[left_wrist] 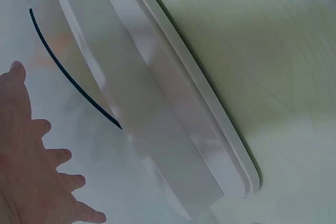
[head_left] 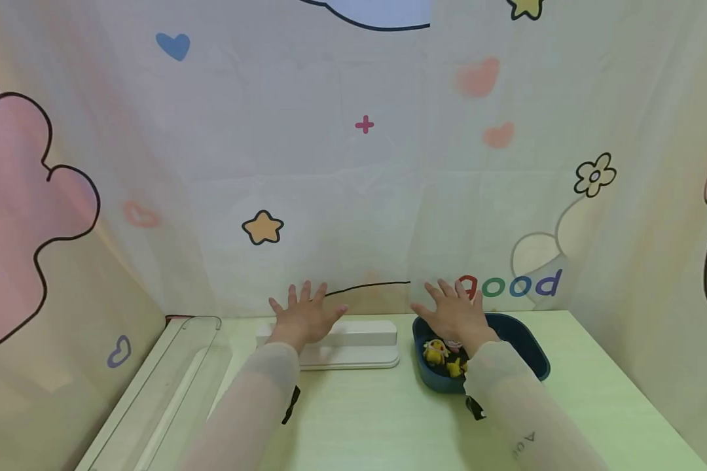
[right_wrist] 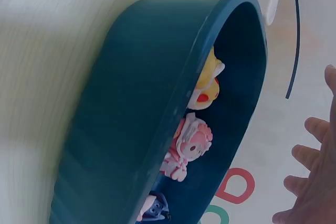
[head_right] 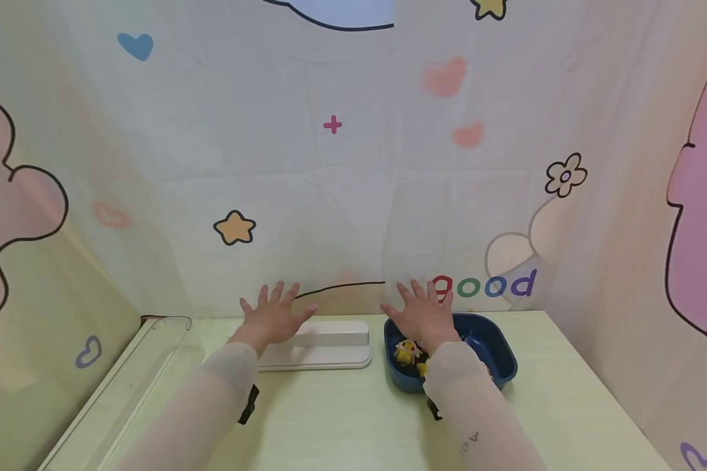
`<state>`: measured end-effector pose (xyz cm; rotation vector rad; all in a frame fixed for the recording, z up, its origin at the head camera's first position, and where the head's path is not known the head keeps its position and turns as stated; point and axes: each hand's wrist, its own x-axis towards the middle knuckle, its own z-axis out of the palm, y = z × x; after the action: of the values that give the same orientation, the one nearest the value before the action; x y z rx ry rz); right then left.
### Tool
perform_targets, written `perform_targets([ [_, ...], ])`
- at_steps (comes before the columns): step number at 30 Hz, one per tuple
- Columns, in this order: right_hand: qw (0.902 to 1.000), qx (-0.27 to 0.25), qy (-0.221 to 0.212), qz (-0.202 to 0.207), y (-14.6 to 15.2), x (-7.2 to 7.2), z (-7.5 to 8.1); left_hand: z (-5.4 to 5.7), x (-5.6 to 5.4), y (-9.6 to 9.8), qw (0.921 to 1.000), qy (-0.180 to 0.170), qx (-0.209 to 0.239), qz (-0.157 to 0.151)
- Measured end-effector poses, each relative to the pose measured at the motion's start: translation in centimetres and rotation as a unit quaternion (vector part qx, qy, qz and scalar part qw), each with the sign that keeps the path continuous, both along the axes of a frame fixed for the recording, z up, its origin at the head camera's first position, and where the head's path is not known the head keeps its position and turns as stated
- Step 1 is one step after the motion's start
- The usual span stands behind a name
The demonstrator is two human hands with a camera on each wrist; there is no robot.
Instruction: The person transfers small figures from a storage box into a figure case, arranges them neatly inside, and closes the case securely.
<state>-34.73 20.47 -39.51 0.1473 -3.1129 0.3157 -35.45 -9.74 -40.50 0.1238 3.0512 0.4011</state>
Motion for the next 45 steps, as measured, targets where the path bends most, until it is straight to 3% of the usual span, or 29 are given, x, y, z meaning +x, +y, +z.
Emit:
perform_targets([
  [25, 0.9980, -0.037, 0.019, 0.048, 3.2, 1.0, 0.7, 0.2, 1.6, 6.6, 0.9923, 0.078, 0.016, -0.095],
  [36, 0.9922, -0.105, -0.006, 0.066, 3.9, 2.8, 1.4, 0.4, 2.9, 10.4, 0.9845, 0.100, 0.029, -0.141],
  [42, 0.9851, -0.155, -0.022, 0.071, 4.2, 3.5, 1.1, 0.2, 3.5, 11.9, 0.9815, 0.092, 0.063, -0.156],
  [45, 0.9811, -0.181, -0.040, 0.055, 4.1, 3.6, 0.6, -0.1, 3.6, 12.9, 0.9810, 0.083, 0.067, -0.162],
])
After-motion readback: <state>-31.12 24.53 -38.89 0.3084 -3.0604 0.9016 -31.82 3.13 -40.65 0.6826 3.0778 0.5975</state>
